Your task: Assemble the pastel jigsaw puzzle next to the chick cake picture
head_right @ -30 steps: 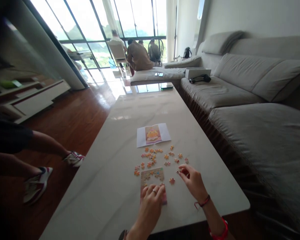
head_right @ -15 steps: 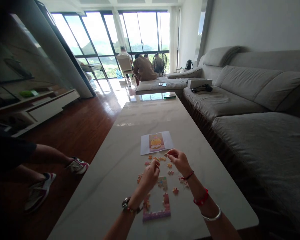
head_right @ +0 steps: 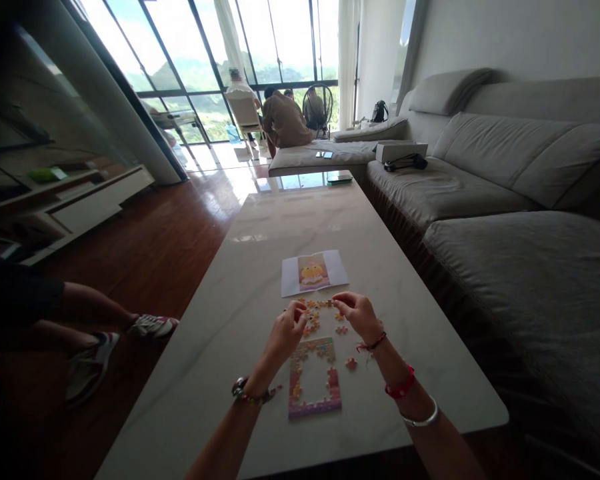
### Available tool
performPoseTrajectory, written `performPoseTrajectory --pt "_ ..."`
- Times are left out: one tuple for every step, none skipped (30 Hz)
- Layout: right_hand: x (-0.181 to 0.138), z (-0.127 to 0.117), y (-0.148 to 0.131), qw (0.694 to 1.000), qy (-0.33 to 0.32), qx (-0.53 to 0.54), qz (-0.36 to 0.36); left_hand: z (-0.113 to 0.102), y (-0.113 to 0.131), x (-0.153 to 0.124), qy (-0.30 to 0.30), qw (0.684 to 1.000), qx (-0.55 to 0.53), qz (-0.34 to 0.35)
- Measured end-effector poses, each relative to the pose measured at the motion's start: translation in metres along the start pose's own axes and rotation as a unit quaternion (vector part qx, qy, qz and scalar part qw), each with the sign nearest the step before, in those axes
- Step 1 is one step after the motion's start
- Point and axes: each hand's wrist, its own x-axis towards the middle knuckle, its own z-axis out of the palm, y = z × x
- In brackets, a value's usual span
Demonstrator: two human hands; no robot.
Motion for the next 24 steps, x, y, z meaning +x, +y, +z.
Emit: performPoseTrajectory --pt "-0.004 -0.001 0.000 1.000 -0.005 0.003 0.013 0.000 0.000 -0.004 -0.009 1.000 0.000 0.002" --pt "-0.008 -0.002 0.001 1.000 -0.012 0.007 0.025 0.001 0.000 -0.010 -0.019 1.000 0.000 0.002" --pt "-0.015 -0.004 0.002 0.999 -0.018 0.012 0.036 0.001 -0.001 -0.017 -0.029 1.000 0.000 0.001" --pt "-0.022 -0.005 0.005 0.998 -0.027 0.018 0.047 0.002 -0.002 -0.026 -0.040 0.999 -0.002 0.000" --pt "-0.031 -0.007 0.008 0.997 -0.035 0.022 0.058 0.003 -0.004 -0.036 -0.052 0.999 -0.007 -0.002" --pt "-0.041 -0.009 0.013 0.996 -0.047 0.024 0.069 0.004 -0.006 -0.047 -0.065 0.998 -0.014 -0.004" --pt "-0.050 -0.010 0.017 0.995 -0.059 0.024 0.078 0.006 -0.009 -0.058 -0.082 0.996 -0.021 -0.006" --pt "-0.060 -0.011 0.022 0.993 -0.073 0.017 0.087 0.009 -0.011 -0.068 -0.099 0.995 -0.026 -0.007" --pt "-0.068 -0.012 0.027 0.992 -0.089 0.002 0.091 0.012 -0.013 -0.078 -0.114 0.993 -0.027 -0.007" --pt "-0.076 -0.012 0.031 0.990 -0.102 -0.020 0.091 0.015 -0.014 -0.088 -0.123 0.992 -0.021 -0.005" --pt "-0.082 -0.011 0.035 0.989 -0.114 -0.048 0.086 0.019 -0.015 -0.096 -0.124 0.992 -0.009 0.001" --pt "-0.086 -0.010 0.039 0.986 -0.124 -0.082 0.077 0.022 -0.015 -0.103 -0.117 0.993 0.011 0.011" --pt "-0.088 -0.008 0.041 0.982 -0.130 -0.120 0.063 0.026 -0.014 -0.108 -0.107 0.993 0.035 0.026" --pt "-0.088 -0.006 0.043 0.978 -0.133 -0.157 0.046 0.029 -0.012 -0.113 -0.094 0.993 0.061 0.046" --pt "-0.087 -0.004 0.044 0.972 -0.132 -0.192 0.026 0.032 -0.010 -0.116 -0.084 0.990 0.085 0.068" --pt "-0.084 -0.001 0.045 0.965 -0.131 -0.226 0.006 0.035 -0.008 -0.118 -0.077 0.987 0.107 0.091" --pt "-0.081 0.002 0.045 0.958 -0.127 -0.256 -0.012 0.038 -0.005 -0.120 -0.073 0.983 0.125 0.113" --pt "-0.078 0.005 0.045 0.951 -0.124 -0.282 -0.027 0.041 -0.003 -0.121 -0.072 0.979 0.139 0.131" --pt "-0.074 0.007 0.045 0.944 -0.122 -0.302 -0.038 0.043 -0.001 -0.122 -0.072 0.975 0.151 0.145" --pt "-0.071 0.010 0.045 0.939 -0.123 -0.318 -0.046 0.045 0.000 -0.122 -0.073 0.972 0.161 0.155" --pt "-0.069 0.012 0.046 0.935 -0.124 -0.329 -0.051 0.047 0.000 -0.123 -0.074 0.969 0.170 0.162" --pt "-0.067 0.013 0.046 0.932 -0.126 -0.336 -0.054 0.049 0.000 -0.123 -0.074 0.967 0.178 0.165" --pt "-0.065 0.015 0.047 0.930 -0.128 -0.339 -0.056 0.051 -0.001 -0.122 -0.075 0.966 0.185 0.167" --pt "-0.064 0.016 0.048 0.929 -0.131 -0.342 -0.057 0.052 -0.002 -0.122 -0.074 0.965 0.190 0.167"
